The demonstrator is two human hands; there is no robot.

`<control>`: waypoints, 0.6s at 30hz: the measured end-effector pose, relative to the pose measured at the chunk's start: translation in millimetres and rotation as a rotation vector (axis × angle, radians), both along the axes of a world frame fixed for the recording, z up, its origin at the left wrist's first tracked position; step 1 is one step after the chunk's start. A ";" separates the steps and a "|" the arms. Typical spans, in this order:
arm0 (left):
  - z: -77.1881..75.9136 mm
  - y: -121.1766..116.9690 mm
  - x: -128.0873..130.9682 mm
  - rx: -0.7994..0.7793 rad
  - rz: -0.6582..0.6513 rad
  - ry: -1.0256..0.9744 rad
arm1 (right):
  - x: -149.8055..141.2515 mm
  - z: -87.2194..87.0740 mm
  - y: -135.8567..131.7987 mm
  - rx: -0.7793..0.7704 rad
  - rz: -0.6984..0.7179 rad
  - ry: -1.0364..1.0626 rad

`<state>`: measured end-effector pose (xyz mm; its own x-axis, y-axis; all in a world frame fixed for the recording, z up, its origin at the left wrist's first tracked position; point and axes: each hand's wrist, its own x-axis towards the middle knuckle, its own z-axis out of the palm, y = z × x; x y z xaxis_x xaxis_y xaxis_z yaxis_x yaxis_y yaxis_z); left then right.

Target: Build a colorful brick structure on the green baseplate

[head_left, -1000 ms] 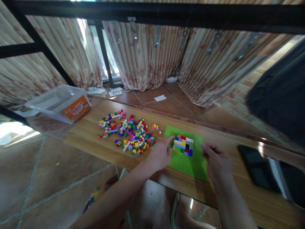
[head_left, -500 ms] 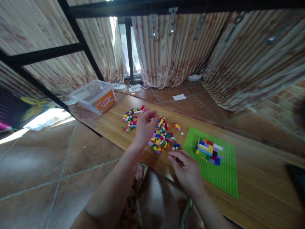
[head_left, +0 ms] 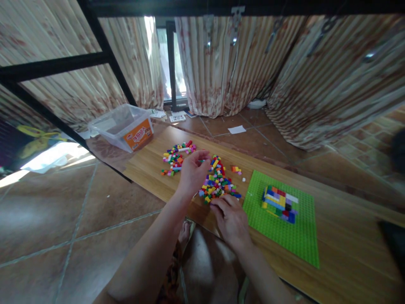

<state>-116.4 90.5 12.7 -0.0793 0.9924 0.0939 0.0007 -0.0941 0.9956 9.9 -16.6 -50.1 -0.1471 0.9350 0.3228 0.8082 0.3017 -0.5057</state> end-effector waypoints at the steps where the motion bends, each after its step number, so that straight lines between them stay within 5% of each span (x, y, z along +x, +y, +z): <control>1: -0.7 0.1 0.6 0.004 0.001 0.003 | -0.5 -0.4 0.5 0.011 -0.004 -0.018; 11: -7.4 1.8 10.7 -0.021 -0.024 -0.037 | -0.2 5.0 -0.7 0.048 -0.067 0.033; 18: -9.1 -3.2 21.4 -0.006 -0.099 0.019 | 71.3 33.3 -11.2 0.057 -0.327 0.218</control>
